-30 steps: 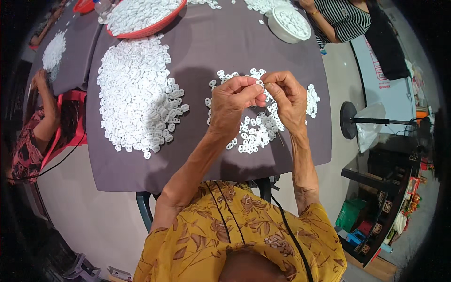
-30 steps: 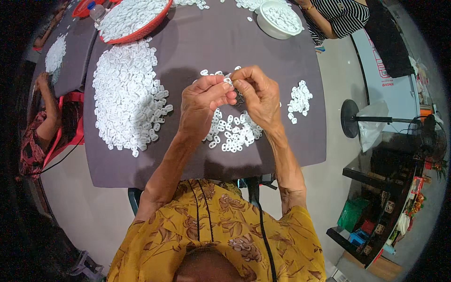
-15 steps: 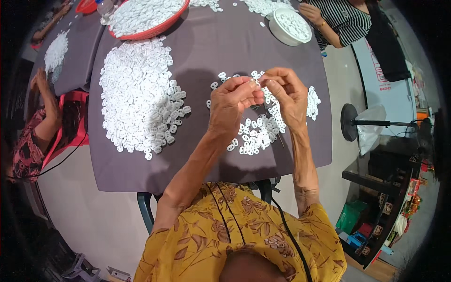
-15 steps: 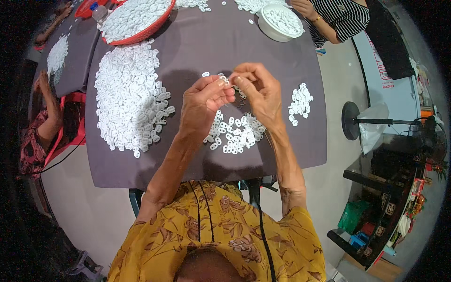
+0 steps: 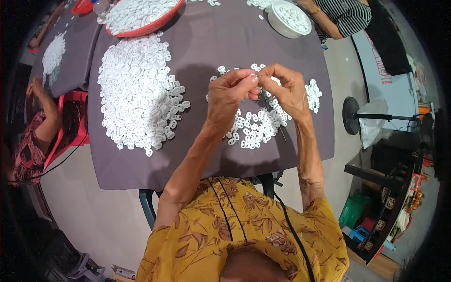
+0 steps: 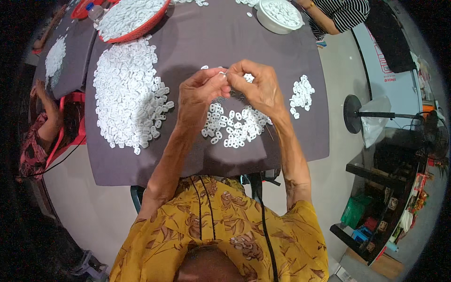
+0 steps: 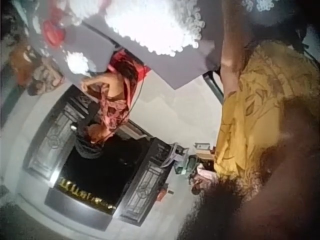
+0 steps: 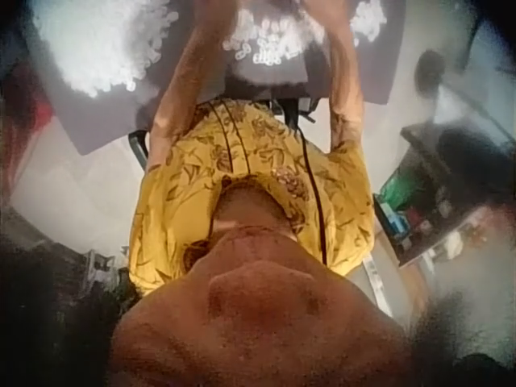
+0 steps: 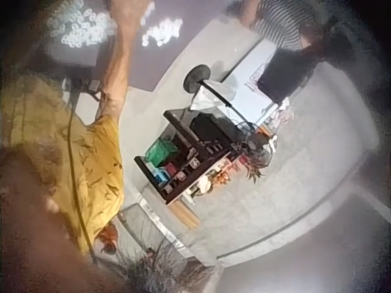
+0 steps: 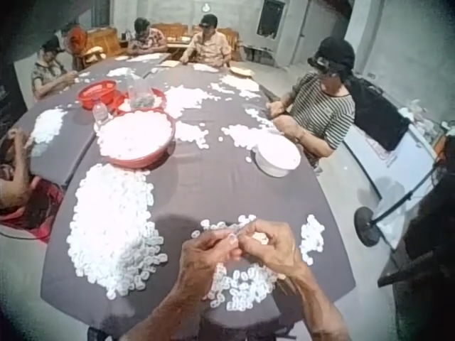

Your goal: The person assembles plastic components by repeatedly picking up individual plastic pieces and inserting metal springs into them by hand.

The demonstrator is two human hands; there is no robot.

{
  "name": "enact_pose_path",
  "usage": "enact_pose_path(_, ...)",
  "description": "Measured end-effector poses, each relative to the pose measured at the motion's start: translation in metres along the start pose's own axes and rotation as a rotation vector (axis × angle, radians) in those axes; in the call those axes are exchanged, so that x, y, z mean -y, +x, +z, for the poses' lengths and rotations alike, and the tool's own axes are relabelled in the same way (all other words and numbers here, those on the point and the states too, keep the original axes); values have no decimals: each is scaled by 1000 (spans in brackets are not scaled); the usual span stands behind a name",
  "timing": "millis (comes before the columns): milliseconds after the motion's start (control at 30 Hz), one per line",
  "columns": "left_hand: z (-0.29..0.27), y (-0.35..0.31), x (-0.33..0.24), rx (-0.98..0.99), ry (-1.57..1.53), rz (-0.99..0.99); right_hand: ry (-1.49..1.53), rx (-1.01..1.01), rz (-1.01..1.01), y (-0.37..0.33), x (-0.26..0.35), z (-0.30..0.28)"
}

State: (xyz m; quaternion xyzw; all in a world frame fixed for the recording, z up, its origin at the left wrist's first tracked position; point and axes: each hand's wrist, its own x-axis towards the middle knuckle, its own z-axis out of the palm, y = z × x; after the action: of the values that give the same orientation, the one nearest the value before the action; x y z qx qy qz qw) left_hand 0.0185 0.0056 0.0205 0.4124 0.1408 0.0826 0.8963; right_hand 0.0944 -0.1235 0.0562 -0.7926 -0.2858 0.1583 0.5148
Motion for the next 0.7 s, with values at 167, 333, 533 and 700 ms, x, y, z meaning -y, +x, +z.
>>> enact_pose_path(167, -13, 4, -7, 8, -15, 38, 51, 30, 49, 4, -9, -14)
enact_pose_path(333, -30, 8, -13, -80, -100, 102, -459, -48, 170, -13, -76, -23)
enact_pose_path(533, -30, 7, -11, -77, -86, 71, -788, -23, -17, -23, -105, -13)
enact_pose_path(700, -29, 8, -10, -76, -97, 63, -776, 13, 18, -16, -105, -7)
